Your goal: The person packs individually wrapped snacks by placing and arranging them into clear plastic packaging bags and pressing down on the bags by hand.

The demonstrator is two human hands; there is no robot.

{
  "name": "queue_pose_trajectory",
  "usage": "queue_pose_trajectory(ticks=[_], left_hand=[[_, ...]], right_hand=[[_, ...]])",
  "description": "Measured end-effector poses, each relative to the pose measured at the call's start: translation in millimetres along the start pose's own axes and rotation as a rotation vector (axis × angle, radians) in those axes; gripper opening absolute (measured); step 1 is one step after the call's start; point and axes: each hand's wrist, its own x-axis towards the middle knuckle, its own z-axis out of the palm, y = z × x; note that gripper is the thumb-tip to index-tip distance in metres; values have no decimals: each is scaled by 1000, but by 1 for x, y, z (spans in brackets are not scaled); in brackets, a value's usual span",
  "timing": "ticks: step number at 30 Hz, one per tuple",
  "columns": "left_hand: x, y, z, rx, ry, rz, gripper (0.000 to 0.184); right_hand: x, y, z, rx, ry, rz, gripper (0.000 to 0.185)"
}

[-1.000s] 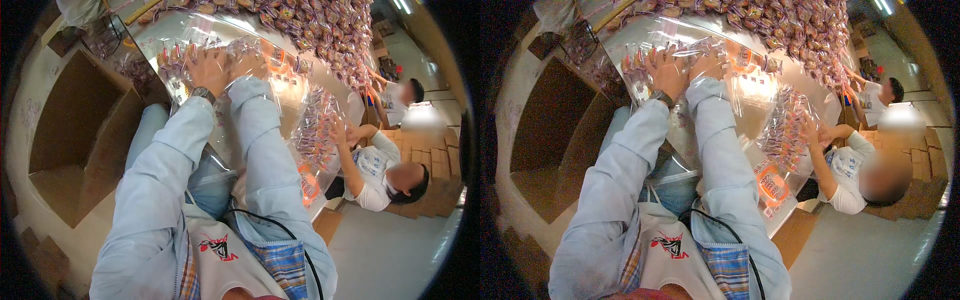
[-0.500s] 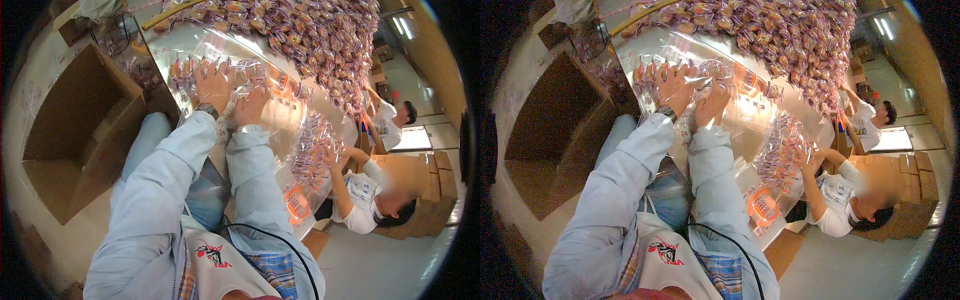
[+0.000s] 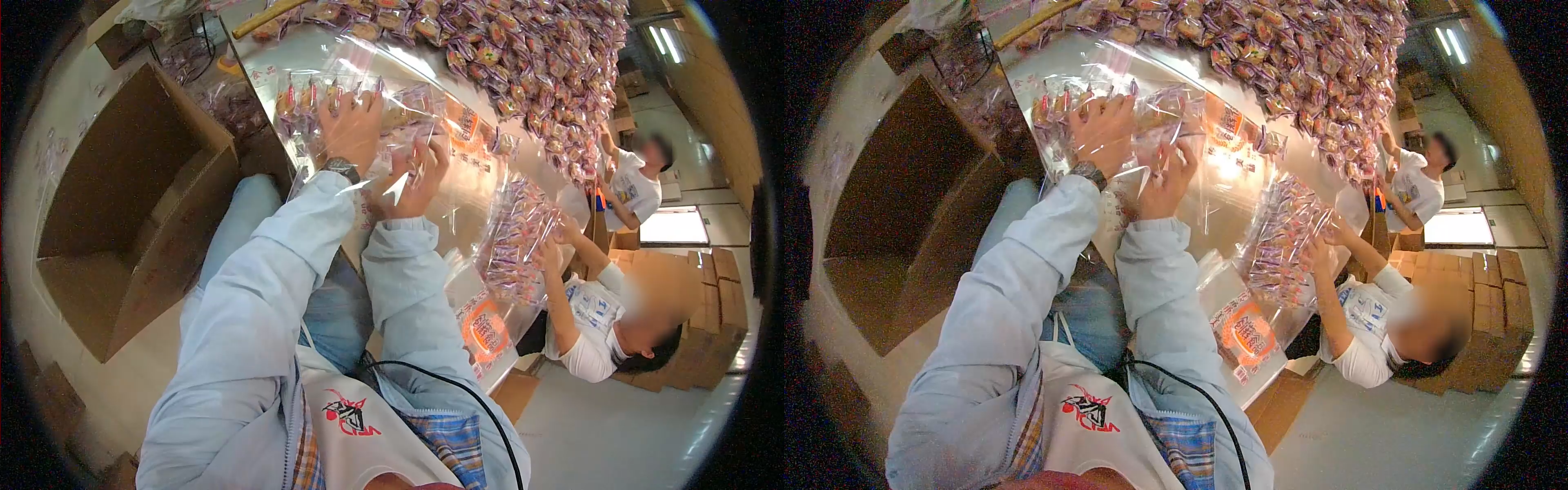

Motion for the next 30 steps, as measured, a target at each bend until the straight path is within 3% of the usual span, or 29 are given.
queue_pose_trajectory(ticks=[1, 4, 5, 8, 9, 14, 22, 26, 30], left_hand=[[0, -2, 3, -5, -4, 5, 35], [0, -2, 3, -1, -12, 15, 37], [0, -3, 2, 4, -16, 11, 39], [1, -4, 9, -31, -36, -23, 41], [-1, -2, 9, -42, -40, -15, 42], [3, -6, 3, -25, -131, -22, 46], [4, -11, 1, -46, -128, -39, 51], [6, -11, -9, -7, -169, -44, 51], [11, -11, -17, 34, -199, -42, 46]], right_hand=[[6, 0, 2, -203, 4, -138, 50], [16, -3, 21, 240, 34, 192, 46], [20, 0, 29, 308, 75, 191, 43], [39, 5, 30, 129, -61, 28, 44], [44, 18, 30, -47, -100, -161, 45], [58, 34, 29, -10, -250, -118, 50], [72, 36, 32, -435, -261, -389, 51], [76, 33, 23, -440, -299, -464, 52], [75, 11, 18, -388, -420, -342, 57]])
